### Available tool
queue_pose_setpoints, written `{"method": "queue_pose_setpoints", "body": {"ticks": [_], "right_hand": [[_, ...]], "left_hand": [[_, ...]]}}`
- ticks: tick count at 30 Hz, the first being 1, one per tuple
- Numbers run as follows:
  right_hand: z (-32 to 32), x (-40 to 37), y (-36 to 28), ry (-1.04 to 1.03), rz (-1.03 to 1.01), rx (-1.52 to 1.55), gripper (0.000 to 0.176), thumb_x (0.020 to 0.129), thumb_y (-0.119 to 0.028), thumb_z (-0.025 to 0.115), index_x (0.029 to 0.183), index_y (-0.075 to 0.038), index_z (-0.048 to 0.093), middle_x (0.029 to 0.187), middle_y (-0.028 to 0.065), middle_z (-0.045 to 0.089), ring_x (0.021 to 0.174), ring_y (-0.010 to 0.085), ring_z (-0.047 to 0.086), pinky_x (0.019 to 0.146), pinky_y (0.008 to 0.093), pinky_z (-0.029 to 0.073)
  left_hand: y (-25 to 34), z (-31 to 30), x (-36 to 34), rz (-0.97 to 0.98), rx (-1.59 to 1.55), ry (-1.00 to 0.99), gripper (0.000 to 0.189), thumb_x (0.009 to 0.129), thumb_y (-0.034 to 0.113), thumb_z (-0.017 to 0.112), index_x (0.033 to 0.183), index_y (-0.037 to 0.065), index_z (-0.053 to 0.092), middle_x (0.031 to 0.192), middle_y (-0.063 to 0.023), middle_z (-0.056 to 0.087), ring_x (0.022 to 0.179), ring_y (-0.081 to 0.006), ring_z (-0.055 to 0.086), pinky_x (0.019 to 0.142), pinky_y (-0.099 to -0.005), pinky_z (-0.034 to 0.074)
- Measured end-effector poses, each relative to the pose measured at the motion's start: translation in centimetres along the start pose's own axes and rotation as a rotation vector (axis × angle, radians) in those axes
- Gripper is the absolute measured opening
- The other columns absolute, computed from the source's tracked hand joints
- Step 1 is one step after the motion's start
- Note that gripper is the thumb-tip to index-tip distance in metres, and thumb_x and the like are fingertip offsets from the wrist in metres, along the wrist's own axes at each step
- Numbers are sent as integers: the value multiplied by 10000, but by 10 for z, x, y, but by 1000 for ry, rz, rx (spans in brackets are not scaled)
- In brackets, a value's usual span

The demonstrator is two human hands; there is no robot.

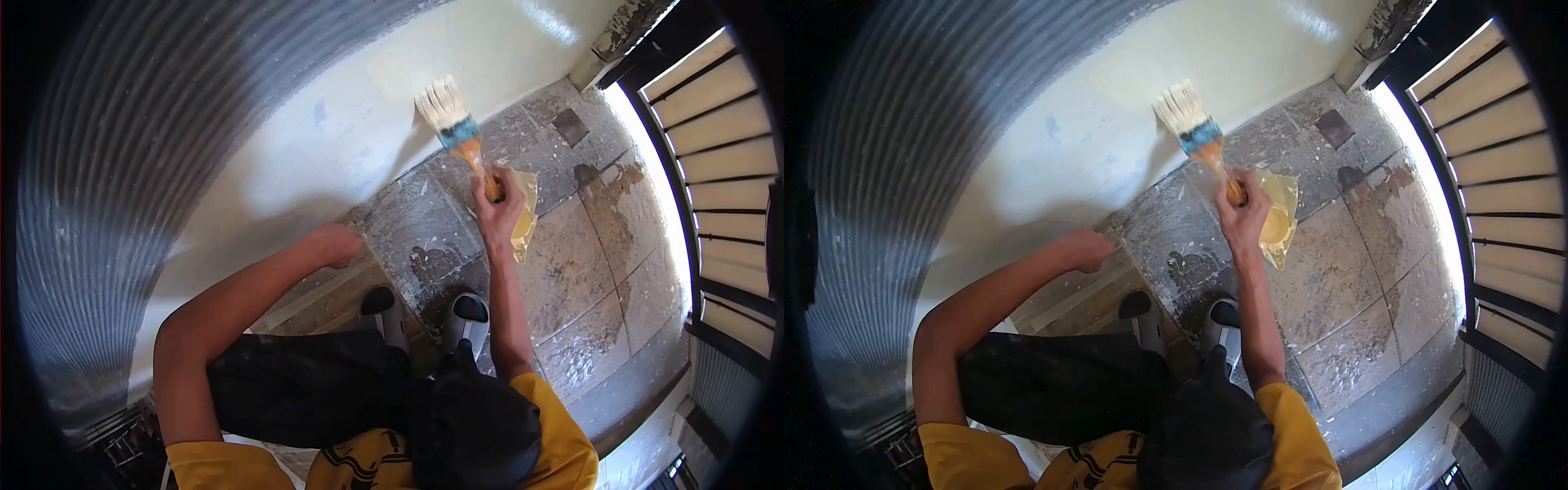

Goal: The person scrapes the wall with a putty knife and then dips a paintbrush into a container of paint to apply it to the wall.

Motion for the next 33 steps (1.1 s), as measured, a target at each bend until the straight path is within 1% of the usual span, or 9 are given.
{"method": "queue_pose_setpoints", "body": {"ticks": [5, 8, 11, 16, 18, 21, 25, 27, 33], "right_hand": [[-21, -10, -6, 132, 111, 177, 234, 834, -111, 760, 989, 19, 642, 725, 60, 628, 662, 98, 578, 603, 248, 470], [-34, 21, -41, 211, 23, 131, 250, 835, -120, 766, 1003, 20, 643, 762, 68, 656, 693, 81, 593, 615, 232, 471], [-32, 50, -57, 223, -82, 166, 250, 838, -120, 765, 1006, 20, 644, 752, 65, 654, 685, 75, 591, 601, 229, 464], [-25, 62, -60, 149, -98, 171, 225, 844, -109, 752, 990, 28, 649, 759, 78, 675, 681, 86, 598, 609, 243, 478], [-21, 58, -49, 55, 32, 123, 225, 842, -111, 750, 981, 34, 650, 771, 92, 687, 704, 95, 622, 634, 248, 493], [-26, 46, -41, 93, 39, 114, 223, 844, -108, 745, 990, 30, 648, 791, 93, 693, 728, 101, 639, 662, 247, 505], [-40, 38, -51, 194, -16, 222, 220, 844, -97, 742, 1000, 24, 645, 806, 85, 693, 739, 107, 648, 673, 247, 511], [-46, 41, -59, 260, -79, 218, 224, 841, -87, 742, 1007, 25, 643, 813, 77, 691, 739, 107, 647, 678, 246, 514], [-40, 62, -69, 195, -90, 193, 243, 833, -98, 752, 1009, 30, 644, 798, 81, 691, 711, 97, 642, 651, 233, 506]], "left_hand": [[-5, 9, 3, -7, 31, -19, 184, 739, 65, 592, 845, -15, 718, 939, -236, 716, 885, -402, 708, 747, -493, 578], [-3, 8, 5, 3, 51, -45, 179, 739, 69, 596, 841, -16, 717, 926, -236, 716, 884, -404, 707, 750, -496, 576], [1, -1, 4, 9, 42, -25, 176, 738, 67, 601, 843, -16, 716, 919, -238, 714, 883, -407, 705, 755, -500, 575], [4, -6, 2, 12, 26, -9, 175, 736, 59, 604, 849, -17, 714, 917, -239, 713, 881, -409, 704, 752, -503, 573], [2, -2, 2, 21, 41, -5, 173, 735, 59, 604, 847, -13, 715, 918, -234, 715, 878, -408, 704, 746, -501, 572], [3, -4, 2, -13, 83, -62, 216, 762, 100, 616, 915, 7, 737, 992, -219, 725, 941, -372, 714, 788, -471, 584], [3, -2, 3, -11, 68, -66, 221, 764, 103, 615, 921, 5, 736, 986, -219, 725, 940, -373, 715, 791, -470, 584], [1, 2, 4, -7, 27, -12, 186, 737, 82, 613, 858, -6, 722, 925, -231, 717, 885, -400, 709, 742, -491, 574], [-1, 3, 11, -13, 29, -28, 182, 747, 87, 617, 861, -7, 722, 935, -227, 719, 888, -399, 709, 753, -492, 574]]}}
Point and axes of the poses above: each hand's wrist, its own x-axis towards the middle knuckle, its own z-axis out of the palm, y = z × x, the point moved 3 cm from there along x, towards the middle knuckle
